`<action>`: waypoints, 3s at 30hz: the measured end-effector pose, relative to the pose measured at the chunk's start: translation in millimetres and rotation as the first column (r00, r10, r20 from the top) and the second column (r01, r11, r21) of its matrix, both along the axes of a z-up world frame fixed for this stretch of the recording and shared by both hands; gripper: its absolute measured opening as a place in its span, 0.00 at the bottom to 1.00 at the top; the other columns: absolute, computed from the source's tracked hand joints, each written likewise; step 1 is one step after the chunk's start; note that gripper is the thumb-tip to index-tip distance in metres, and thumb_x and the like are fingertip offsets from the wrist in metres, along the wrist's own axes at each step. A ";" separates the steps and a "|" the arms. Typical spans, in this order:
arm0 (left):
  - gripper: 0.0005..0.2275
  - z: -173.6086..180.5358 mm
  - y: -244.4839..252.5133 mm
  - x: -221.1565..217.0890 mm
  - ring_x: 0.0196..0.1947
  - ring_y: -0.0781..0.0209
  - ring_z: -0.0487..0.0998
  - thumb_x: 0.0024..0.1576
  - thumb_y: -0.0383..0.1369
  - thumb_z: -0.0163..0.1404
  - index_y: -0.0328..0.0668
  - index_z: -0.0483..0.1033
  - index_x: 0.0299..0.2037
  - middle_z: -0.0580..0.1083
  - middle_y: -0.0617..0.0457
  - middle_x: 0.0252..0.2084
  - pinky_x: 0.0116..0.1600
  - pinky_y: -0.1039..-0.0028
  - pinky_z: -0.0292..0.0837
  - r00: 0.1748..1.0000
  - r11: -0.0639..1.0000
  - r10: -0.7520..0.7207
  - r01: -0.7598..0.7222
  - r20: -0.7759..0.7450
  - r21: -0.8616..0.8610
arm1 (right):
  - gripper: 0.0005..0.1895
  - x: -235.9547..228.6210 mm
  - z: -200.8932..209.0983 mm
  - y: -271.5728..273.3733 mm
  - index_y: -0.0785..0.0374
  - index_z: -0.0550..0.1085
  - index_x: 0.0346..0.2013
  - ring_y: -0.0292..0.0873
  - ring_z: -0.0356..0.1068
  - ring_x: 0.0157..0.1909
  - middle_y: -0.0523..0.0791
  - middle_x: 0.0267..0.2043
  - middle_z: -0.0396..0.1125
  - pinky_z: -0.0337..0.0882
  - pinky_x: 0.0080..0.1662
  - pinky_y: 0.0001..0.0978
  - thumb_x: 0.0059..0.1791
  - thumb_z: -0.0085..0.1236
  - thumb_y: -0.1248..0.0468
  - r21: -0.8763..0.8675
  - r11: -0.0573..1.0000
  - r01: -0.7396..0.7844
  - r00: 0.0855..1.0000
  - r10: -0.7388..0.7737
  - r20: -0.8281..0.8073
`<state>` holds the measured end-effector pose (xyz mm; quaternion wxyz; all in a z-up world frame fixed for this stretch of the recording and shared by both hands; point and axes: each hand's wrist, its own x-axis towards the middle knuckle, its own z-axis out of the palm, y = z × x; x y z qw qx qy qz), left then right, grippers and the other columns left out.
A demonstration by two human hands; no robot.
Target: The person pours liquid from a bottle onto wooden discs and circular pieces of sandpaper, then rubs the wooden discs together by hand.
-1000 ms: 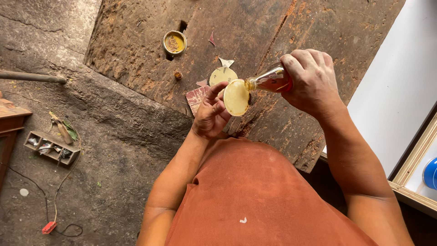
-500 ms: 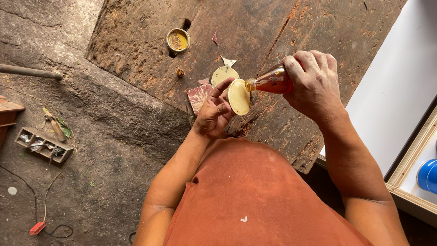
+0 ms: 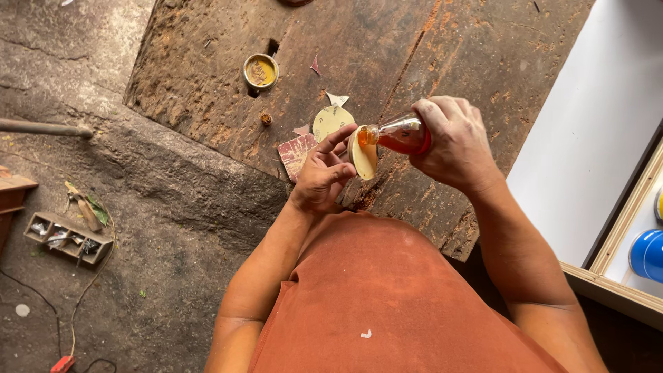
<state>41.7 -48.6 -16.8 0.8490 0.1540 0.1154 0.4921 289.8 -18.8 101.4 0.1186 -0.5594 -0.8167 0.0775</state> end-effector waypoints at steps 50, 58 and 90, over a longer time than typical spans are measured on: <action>0.30 47.8 39.9 12.5 0.63 0.54 0.73 0.53 0.25 0.61 0.29 0.66 0.67 0.67 0.46 0.68 0.62 0.66 0.78 0.539 0.878 0.046 0.380 -0.841 0.291 | 0.26 18.8 -43.0 -70.2 0.62 0.73 0.47 0.59 0.69 0.48 0.54 0.43 0.70 0.69 0.49 0.54 0.37 0.68 0.60 -0.349 0.890 0.293 0.855 -0.407 -0.322; 0.34 33.7 44.3 1.2 0.63 0.55 0.74 0.55 0.28 0.64 0.28 0.62 0.72 0.72 0.43 0.65 0.66 0.69 0.75 0.837 0.932 -0.269 0.351 -0.477 0.090 | 0.26 23.9 -41.3 -67.7 0.62 0.73 0.46 0.58 0.71 0.47 0.53 0.43 0.70 0.71 0.50 0.50 0.35 0.66 0.59 -0.445 0.848 0.287 0.809 -0.463 -0.361; 0.28 95.0 51.7 -9.8 0.62 0.52 0.73 0.51 0.31 0.63 0.46 0.73 0.65 0.71 0.49 0.63 0.65 0.64 0.69 0.259 0.593 0.368 0.674 -0.893 0.440 | 0.26 -0.2 -14.9 -50.7 0.59 0.73 0.46 0.51 0.71 0.49 0.49 0.43 0.71 0.71 0.52 0.48 0.35 0.67 0.59 -0.505 0.828 0.244 0.875 -0.413 -0.255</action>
